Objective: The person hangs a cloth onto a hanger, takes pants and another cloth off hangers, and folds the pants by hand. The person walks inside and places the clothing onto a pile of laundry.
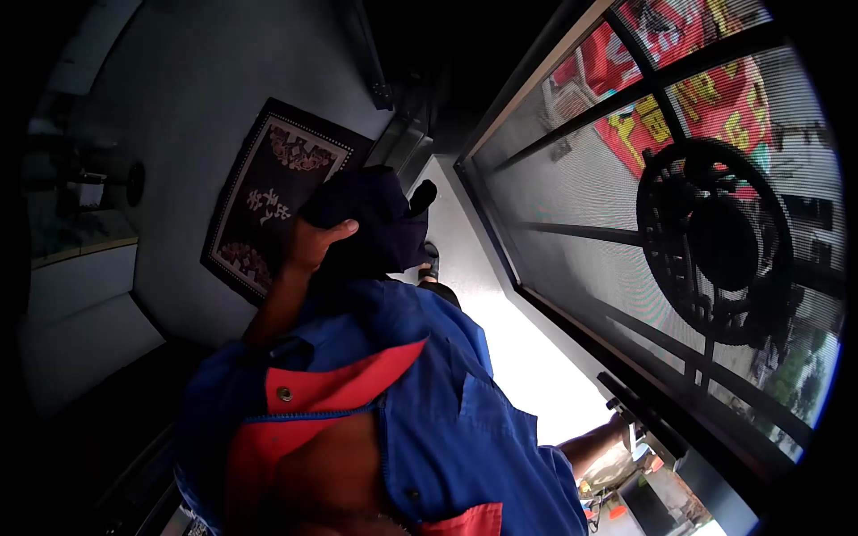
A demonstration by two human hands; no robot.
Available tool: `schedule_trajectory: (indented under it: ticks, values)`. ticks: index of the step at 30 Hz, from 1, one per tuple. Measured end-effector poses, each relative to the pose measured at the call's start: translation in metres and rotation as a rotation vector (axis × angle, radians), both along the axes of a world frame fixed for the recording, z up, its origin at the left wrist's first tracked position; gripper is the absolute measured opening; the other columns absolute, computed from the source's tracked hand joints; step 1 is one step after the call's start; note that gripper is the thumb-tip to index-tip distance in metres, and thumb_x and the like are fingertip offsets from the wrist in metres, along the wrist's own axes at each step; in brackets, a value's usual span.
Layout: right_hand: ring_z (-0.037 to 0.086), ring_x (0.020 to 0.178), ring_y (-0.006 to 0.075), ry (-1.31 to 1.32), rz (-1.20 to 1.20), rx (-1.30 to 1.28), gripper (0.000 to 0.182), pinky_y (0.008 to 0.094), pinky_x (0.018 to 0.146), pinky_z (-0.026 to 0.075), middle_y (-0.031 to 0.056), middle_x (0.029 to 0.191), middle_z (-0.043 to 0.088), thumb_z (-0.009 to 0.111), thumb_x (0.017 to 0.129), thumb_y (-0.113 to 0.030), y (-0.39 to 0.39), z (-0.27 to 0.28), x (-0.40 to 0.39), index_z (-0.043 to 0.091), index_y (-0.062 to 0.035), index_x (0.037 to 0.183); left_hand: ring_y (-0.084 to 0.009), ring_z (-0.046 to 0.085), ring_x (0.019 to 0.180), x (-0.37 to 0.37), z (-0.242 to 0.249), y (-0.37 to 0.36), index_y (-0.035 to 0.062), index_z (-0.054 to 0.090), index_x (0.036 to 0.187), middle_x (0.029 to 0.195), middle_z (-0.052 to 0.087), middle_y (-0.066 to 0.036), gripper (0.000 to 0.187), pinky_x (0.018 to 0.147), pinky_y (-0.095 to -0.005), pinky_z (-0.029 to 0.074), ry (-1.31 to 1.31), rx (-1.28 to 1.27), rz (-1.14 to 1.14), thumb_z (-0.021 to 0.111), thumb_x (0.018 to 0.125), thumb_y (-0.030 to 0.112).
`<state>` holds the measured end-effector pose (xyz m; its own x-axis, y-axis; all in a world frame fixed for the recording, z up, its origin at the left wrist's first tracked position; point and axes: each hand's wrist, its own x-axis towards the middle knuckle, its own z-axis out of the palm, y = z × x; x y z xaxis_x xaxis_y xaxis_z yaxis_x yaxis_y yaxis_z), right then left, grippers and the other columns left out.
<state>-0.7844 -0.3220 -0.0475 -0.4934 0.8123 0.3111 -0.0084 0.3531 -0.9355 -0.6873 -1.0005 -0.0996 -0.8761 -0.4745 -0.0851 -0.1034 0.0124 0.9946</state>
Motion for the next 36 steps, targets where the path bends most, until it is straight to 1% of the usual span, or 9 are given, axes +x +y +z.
schedule_trajectory:
  ticks: [11, 14, 23, 28, 29, 31, 33, 35, 36]
  values:
    - [0.068, 0.103, 0.0315, 0.062, -0.369, -0.446, 0.043, 0.0444, 0.086, 0.058, 0.0222, 0.12, 0.066, 0.048, 0.1, -0.033, -0.135, -0.051, 0.039, 0.06, 0.0018, 0.122, -0.0273, 0.067, 0.113, -0.118, -0.024, -0.192, -0.0014, 0.059, 0.132, 0.122, 0.07, -0.018, 0.07, 0.103, -0.0374, 0.05, -0.112, -0.274, -0.197, 0.088, 0.072, 0.02]
    - [0.068, 0.103, 0.0315, 0.085, -0.463, -0.49, 0.042, 0.0444, 0.086, 0.058, 0.0221, 0.119, 0.066, 0.049, 0.1, -0.033, -0.188, -0.036, 0.047, 0.06, 0.0017, 0.121, -0.0297, 0.068, 0.113, -0.145, -0.025, -0.261, 0.0002, 0.058, 0.134, 0.12, 0.07, -0.021, 0.074, 0.103, -0.0376, 0.05, -0.08, -0.068, -0.266, 0.089, 0.071, 0.024]
    - [0.068, 0.1, 0.0314, 0.198, -0.682, -0.534, 0.04, 0.0447, 0.084, 0.059, 0.0218, 0.116, 0.067, 0.051, 0.099, -0.031, -0.228, 0.041, 0.084, 0.062, 0.0016, 0.118, -0.0302, 0.069, 0.111, -0.184, -0.008, -0.401, 0.0058, 0.059, 0.136, 0.12, 0.07, -0.021, 0.074, 0.101, -0.0384, 0.051, -0.221, -0.223, -0.595, 0.088, 0.071, 0.023]
    - [0.069, 0.099, 0.0314, 0.423, -0.669, -0.615, 0.038, 0.0448, 0.083, 0.059, 0.0216, 0.115, 0.068, 0.052, 0.098, -0.031, -0.189, 0.074, 0.112, 0.063, 0.0015, 0.116, -0.0363, 0.066, 0.115, -0.189, 0.009, -0.393, 0.0014, 0.059, 0.134, 0.123, 0.067, -0.024, 0.072, 0.103, -0.0401, 0.05, -0.136, -0.196, -0.615, 0.086, 0.072, 0.027]
    - [0.069, 0.089, 0.0309, 0.563, -0.723, -0.62, 0.032, 0.0446, 0.077, 0.06, 0.019, 0.1, 0.069, 0.057, 0.096, -0.029, -0.208, 0.084, 0.189, 0.064, 0.0009, 0.106, -0.032, 0.066, 0.117, -0.192, 0.008, -0.384, -0.0002, 0.059, 0.134, 0.124, 0.068, -0.022, 0.073, 0.104, -0.0384, 0.049, -0.095, -0.136, -0.685, 0.087, 0.072, 0.025]
    - [0.068, 0.077, 0.0288, 0.573, -0.601, -0.595, 0.029, 0.0427, 0.072, 0.06, 0.0148, 0.084, 0.069, 0.064, 0.093, -0.031, -0.233, 0.071, 0.157, 0.066, -0.0024, 0.096, -0.0289, 0.066, 0.119, -0.194, 0.014, -0.385, -0.0002, 0.059, 0.134, 0.125, 0.069, -0.02, 0.071, 0.105, -0.0364, 0.048, -0.068, -0.146, -0.73, 0.087, 0.073, 0.023]
    - [0.066, 0.068, 0.0284, 0.554, -0.644, -0.528, 0.039, 0.0411, 0.067, 0.059, 0.014, 0.076, 0.068, 0.057, 0.094, -0.039, -0.286, 0.086, 0.133, 0.065, -0.0013, 0.084, -0.0276, 0.066, 0.117, -0.206, 0.016, -0.377, 0.0001, 0.059, 0.134, 0.123, 0.069, -0.019, 0.071, 0.104, -0.0362, 0.049, -0.012, -0.119, -0.809, 0.088, 0.072, 0.019]
    - [0.064, 0.07, 0.026, 0.567, -0.587, -0.587, 0.034, 0.038, 0.063, 0.056, 0.0064, 0.077, 0.065, 0.062, 0.097, -0.044, -0.308, 0.091, 0.123, 0.064, -0.0099, 0.096, -0.0271, 0.067, 0.116, -0.218, 0.016, -0.37, 0.0002, 0.059, 0.134, 0.123, 0.07, -0.019, 0.071, 0.103, -0.0364, 0.049, 0.03, -0.093, -0.887, 0.088, 0.071, 0.018]
    - [0.065, 0.072, 0.0272, 0.588, -0.63, -0.63, 0.037, 0.0382, 0.062, 0.057, 0.0078, 0.081, 0.066, 0.062, 0.097, -0.047, -0.252, 0.051, 0.137, 0.064, -0.0098, 0.103, -0.0268, 0.067, 0.116, -0.206, 0.034, -0.301, 0.0008, 0.059, 0.134, 0.122, 0.07, -0.018, 0.071, 0.102, -0.0366, 0.05, -0.028, -0.188, -0.909, 0.089, 0.071, 0.015]
